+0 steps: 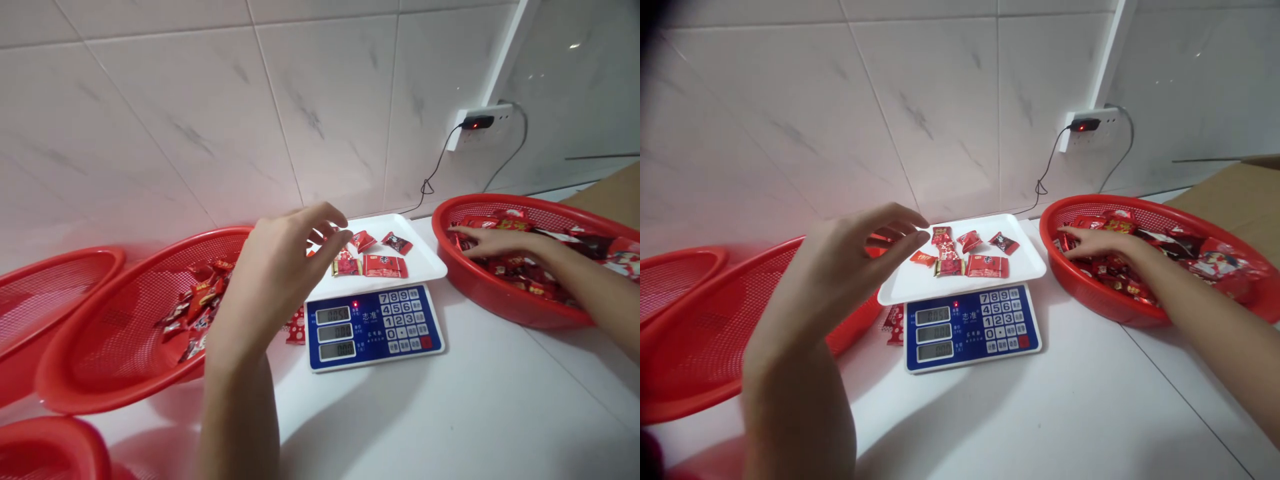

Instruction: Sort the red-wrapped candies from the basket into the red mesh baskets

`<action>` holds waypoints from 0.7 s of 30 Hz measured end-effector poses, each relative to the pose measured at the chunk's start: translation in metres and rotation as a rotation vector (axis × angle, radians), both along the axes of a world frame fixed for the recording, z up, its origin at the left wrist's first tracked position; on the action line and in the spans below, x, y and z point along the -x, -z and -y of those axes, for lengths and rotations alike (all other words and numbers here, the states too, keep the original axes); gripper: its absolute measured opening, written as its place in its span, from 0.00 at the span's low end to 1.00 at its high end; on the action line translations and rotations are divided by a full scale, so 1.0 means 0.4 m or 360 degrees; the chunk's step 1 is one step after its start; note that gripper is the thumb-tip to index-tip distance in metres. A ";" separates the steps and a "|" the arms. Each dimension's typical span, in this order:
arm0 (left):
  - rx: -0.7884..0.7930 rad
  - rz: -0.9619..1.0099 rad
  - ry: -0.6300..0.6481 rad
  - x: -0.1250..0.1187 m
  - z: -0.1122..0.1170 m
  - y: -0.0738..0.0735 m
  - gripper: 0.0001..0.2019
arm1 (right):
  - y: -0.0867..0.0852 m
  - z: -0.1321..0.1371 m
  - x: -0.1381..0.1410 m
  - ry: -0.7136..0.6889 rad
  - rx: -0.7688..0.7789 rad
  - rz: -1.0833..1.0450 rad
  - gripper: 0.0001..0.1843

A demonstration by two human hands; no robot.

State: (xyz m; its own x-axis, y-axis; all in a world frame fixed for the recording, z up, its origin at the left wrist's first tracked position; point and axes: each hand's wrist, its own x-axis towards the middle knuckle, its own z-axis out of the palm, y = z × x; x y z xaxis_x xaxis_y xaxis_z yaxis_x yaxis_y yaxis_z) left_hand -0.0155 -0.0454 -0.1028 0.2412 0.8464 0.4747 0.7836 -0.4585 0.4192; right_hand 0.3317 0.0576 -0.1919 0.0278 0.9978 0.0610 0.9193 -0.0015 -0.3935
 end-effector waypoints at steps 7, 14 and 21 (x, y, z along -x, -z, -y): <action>0.0107 0.0010 -0.0108 0.029 -0.008 0.000 0.08 | -0.007 0.011 0.021 -0.0125 0.0415 0.0012 0.24; 0.0171 -0.0063 -0.0033 0.022 -0.018 0.006 0.08 | -0.101 -0.003 -0.006 -0.0059 0.0375 0.0130 0.04; 0.0239 -0.0138 -0.0046 0.023 -0.017 0.000 0.10 | -0.223 0.059 0.034 0.0267 -0.0227 -0.0301 0.12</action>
State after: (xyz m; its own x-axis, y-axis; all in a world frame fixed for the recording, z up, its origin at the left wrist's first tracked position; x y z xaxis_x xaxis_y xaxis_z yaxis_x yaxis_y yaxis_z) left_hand -0.0246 -0.0384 -0.1029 0.2505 0.9133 0.3212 0.8316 -0.3728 0.4116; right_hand 0.3181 0.0341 -0.1029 0.2161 0.9599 0.1783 0.8212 -0.0799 -0.5651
